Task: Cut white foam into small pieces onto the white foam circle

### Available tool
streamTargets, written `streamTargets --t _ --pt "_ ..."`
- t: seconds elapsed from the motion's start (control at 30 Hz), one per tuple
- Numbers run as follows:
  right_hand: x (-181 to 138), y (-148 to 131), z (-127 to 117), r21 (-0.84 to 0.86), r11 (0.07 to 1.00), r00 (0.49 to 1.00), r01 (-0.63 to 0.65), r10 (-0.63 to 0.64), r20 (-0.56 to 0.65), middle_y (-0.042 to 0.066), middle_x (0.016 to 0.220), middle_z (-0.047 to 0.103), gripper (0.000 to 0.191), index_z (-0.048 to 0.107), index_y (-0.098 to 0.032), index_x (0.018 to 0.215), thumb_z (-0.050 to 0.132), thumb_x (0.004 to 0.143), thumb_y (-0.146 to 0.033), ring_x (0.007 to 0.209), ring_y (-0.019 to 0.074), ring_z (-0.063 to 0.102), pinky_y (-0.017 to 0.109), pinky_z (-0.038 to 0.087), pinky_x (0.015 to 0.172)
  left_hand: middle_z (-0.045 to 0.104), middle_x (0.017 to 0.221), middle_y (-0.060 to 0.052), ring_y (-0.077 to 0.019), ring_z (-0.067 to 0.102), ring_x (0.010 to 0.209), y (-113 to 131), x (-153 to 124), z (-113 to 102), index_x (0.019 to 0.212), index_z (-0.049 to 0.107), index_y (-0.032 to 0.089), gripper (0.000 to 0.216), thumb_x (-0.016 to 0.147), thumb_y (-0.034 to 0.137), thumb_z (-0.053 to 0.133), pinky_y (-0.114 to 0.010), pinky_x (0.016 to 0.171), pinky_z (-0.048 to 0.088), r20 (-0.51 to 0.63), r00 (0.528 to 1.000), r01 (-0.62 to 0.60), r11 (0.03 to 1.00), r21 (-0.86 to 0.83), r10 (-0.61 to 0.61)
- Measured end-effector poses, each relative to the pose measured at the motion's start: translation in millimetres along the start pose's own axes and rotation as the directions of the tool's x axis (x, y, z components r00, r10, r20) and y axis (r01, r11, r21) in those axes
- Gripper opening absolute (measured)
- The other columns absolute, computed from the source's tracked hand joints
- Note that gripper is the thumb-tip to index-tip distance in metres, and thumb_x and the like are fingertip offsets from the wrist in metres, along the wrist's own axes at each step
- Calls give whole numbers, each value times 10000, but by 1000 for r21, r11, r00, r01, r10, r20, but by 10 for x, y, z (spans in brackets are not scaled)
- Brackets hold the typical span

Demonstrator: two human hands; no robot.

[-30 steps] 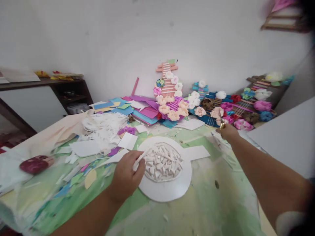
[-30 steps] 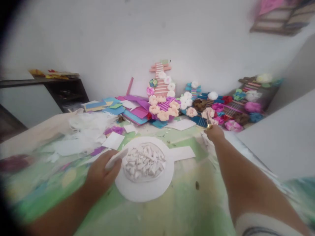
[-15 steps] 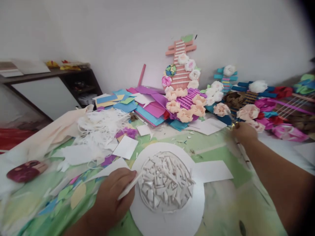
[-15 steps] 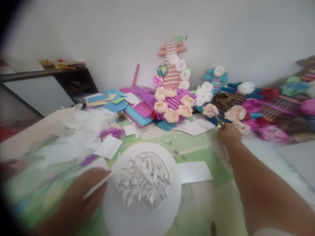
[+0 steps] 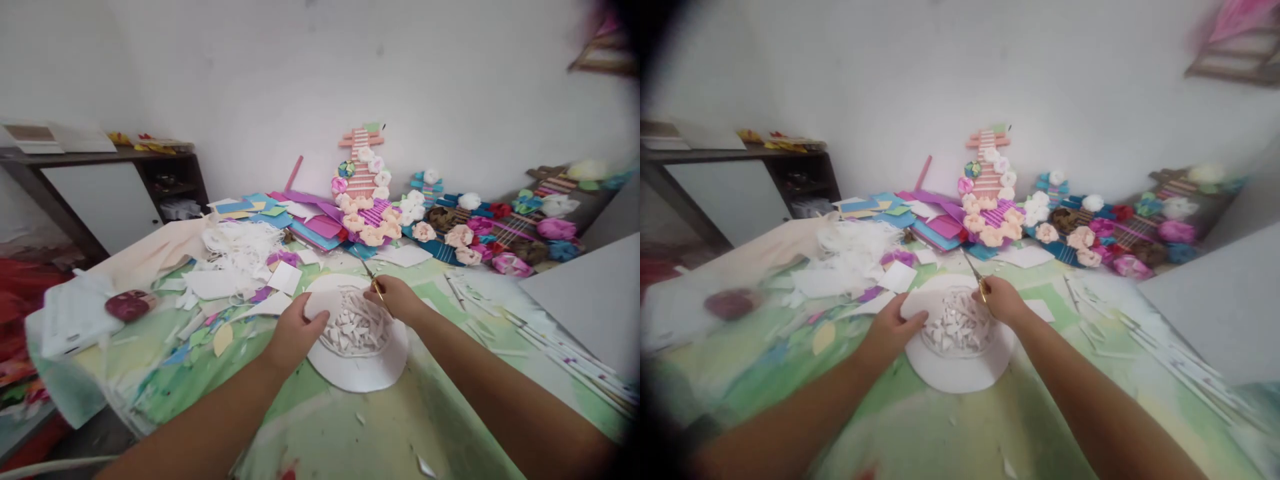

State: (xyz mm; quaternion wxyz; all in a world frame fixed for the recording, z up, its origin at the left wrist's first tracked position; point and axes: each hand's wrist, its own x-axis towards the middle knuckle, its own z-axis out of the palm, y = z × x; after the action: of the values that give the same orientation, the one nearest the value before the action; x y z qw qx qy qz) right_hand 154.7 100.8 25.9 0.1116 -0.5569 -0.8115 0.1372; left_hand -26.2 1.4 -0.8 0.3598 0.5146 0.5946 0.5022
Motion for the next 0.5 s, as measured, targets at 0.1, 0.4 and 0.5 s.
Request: streamTargets --t 0.1,0.4,0.5 --pt "95 -117 23 -61 998 999 33 -33 -2 -3 612 519 186 467 -177 649 440 657 -361 551 101 453 193 299 476 564 714 -21 -135 523 612 -26 -43 5 883 498 150 313 647 355 487 -247 552 411 14 999 -46 994 -101 48" --pt "-7 -338 65 -187 980 997 68 -75 -28 43 632 548 151 523 -173 644 435 652 -296 572 130 450 217 255 478 540 673 4 -115 495 627 -12 -40 -30 807 523 145 227 634 290 501 -225 580 397 -41 979 -203 969 -140 199" --pt "-45 -343 42 -183 982 998 44 -50 -31 30 600 549 135 537 -180 612 450 635 -281 554 126 452 215 251 468 547 696 0 -122 508 648 -11 -27 -41 834 512 142 251 630 287 506 -232 589 407 -27 984 -176 961 -214 174"
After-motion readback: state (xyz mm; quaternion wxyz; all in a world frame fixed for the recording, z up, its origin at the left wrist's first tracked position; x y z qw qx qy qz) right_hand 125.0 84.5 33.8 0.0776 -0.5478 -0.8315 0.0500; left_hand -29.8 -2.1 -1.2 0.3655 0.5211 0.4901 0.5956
